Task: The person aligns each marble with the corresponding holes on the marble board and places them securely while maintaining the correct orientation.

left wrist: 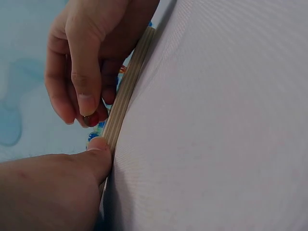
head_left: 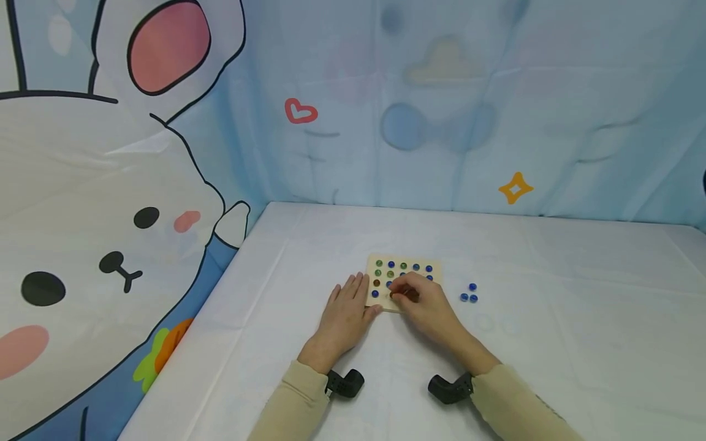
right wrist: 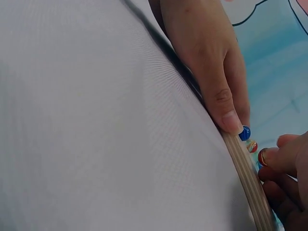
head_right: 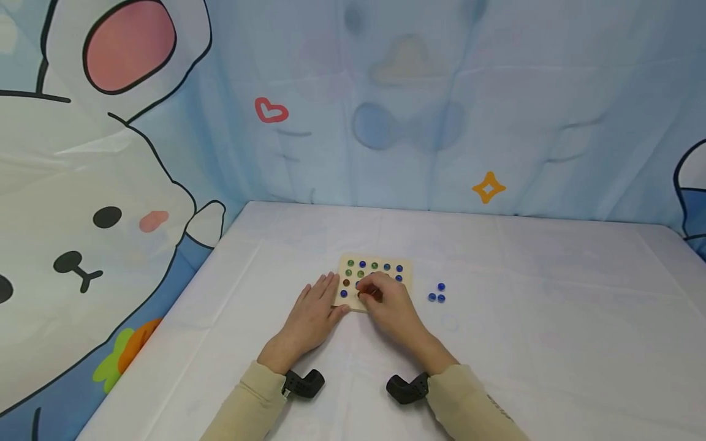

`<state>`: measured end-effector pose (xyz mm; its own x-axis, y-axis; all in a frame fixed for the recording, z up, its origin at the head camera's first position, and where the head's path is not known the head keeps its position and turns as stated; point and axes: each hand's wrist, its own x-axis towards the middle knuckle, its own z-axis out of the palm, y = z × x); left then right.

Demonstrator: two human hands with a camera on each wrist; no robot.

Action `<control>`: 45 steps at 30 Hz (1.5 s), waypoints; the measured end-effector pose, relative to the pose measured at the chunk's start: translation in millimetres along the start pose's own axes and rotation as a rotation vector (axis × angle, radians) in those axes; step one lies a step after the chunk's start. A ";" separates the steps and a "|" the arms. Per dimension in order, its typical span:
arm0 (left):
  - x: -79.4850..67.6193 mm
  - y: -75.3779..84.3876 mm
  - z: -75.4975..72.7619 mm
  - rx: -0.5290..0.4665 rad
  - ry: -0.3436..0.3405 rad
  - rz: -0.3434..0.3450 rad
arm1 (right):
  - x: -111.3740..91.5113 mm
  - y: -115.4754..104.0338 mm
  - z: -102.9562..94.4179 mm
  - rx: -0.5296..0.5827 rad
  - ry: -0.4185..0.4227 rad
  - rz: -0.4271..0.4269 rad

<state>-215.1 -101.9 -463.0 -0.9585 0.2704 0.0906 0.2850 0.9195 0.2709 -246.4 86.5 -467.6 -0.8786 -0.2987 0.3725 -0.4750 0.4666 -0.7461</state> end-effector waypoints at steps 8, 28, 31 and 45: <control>0.8 -1.3 -1.2 0.016 -0.006 0.001 | 1.5 -0.8 8.6 -0.027 0.027 0.001; 1.2 -1.2 -4.4 0.013 0.000 0.003 | 0.8 -4.9 14.2 -0.135 0.075 -0.031; 1.8 -1.1 -3.1 0.015 0.002 0.003 | -0.1 -4.0 13.1 -0.112 0.078 -0.024; 1.5 2.0 0.3 0.001 -0.018 -0.018 | -4.7 -0.1 6.7 -0.036 0.040 0.024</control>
<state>-216.0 -99.6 -462.6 -0.9636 0.2585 0.0682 0.2673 0.9247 0.2712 -241.9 82.2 -473.0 -0.8908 -0.2538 0.3769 -0.4544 0.5032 -0.7351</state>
